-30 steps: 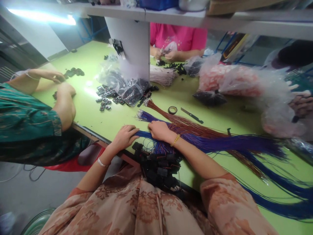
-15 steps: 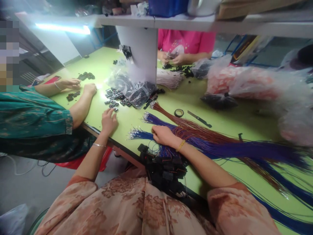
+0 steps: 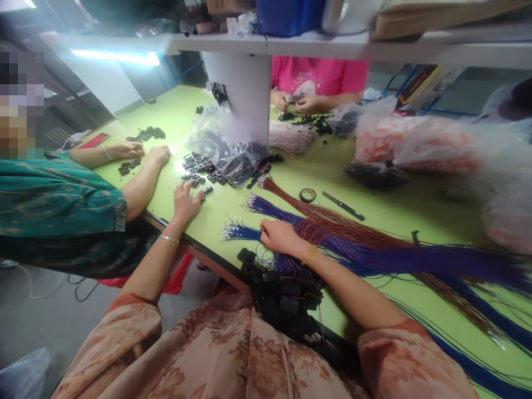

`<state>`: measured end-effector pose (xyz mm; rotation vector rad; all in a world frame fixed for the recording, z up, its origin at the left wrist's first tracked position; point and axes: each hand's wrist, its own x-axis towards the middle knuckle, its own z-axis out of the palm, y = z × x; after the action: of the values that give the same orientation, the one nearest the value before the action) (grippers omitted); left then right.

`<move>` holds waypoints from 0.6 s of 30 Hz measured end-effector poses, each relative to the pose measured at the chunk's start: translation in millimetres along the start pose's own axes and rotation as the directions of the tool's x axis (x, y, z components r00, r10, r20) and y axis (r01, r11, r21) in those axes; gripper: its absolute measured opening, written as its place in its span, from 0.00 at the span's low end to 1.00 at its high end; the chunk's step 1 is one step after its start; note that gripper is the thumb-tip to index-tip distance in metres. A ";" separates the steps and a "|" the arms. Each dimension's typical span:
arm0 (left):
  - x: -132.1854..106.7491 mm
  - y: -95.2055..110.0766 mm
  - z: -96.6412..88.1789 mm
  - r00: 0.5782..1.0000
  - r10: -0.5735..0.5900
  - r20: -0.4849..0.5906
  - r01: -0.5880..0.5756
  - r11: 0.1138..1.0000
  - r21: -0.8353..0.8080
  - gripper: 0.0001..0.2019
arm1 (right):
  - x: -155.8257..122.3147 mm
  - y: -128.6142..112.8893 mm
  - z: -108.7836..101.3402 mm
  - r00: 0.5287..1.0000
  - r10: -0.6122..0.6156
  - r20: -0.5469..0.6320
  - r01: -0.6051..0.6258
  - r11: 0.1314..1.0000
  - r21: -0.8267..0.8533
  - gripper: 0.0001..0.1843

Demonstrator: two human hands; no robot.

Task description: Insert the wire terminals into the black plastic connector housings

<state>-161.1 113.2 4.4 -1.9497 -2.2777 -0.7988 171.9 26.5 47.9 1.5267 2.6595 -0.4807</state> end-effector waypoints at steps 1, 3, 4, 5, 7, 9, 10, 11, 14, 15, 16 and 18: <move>8.4 -0.2 0.6 0.999 -0.039 0.006 0.039 0.999 0.012 0.33 | -0.4 -0.6 1.3 1.000 0.008 -0.006 -0.008 1.000 0.009 0.11; 27.4 -1.3 2.6 0.992 -0.110 0.053 0.109 0.994 0.026 0.36 | -1.5 -1.6 3.8 0.999 0.025 -0.021 -0.025 0.999 0.020 0.12; 36.4 -1.6 4.0 0.986 -0.139 0.090 0.137 0.990 0.026 0.38 | -2.1 -1.9 5.0 0.999 0.033 -0.030 -0.032 0.999 0.020 0.12; 44.3 -1.5 5.8 0.979 -0.159 0.129 0.157 0.987 0.024 0.38 | -2.7 -2.2 6.1 0.998 0.038 -0.040 -0.038 0.999 0.017 0.12; 54.7 0.3 10.2 0.967 -0.168 0.190 0.167 0.986 0.021 0.39 | -3.5 -2.1 7.7 0.998 0.036 -0.055 -0.036 0.999 0.012 0.13; 57.0 3.7 14.9 0.970 -0.134 0.201 0.133 0.991 0.014 0.36 | -3.8 -1.4 8.6 0.998 0.026 -0.063 -0.025 1.000 0.018 0.13; 55.6 5.5 16.7 0.976 -0.107 0.191 0.107 0.994 0.007 0.34 | -3.8 -0.9 8.7 0.998 0.020 -0.065 -0.019 1.000 0.023 0.13; 52.8 7.1 18.0 0.980 -0.078 0.182 0.080 0.997 -0.006 0.32 | -3.8 -0.5 8.7 0.998 0.016 -0.064 -0.015 1.000 0.027 0.12; 40.7 9.3 17.2 0.985 -0.010 0.173 0.028 0.995 -0.098 0.26 | -4.1 -0.2 8.3 0.998 0.015 -0.059 -0.013 0.999 0.033 0.12; 36.4 9.4 15.2 0.987 -0.008 0.159 0.032 0.989 -0.147 0.24 | -4.3 -0.6 8.2 0.998 0.018 -0.058 -0.017 0.999 0.031 0.12; 32.1 9.7 12.6 0.991 -0.021 0.134 0.048 0.978 -0.201 0.23 | -4.6 -1.3 8.1 0.998 0.025 -0.058 -0.023 0.999 0.027 0.12; 23.3 12.0 5.6 0.995 -0.060 0.074 0.080 0.947 -0.311 0.22 | -5.3 -2.8 8.0 0.997 0.040 -0.065 -0.039 0.999 0.014 0.13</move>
<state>-153.2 137.7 12.0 -2.0508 -2.3925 -1.1901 171.4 18.5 42.0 1.6230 2.6731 -0.4539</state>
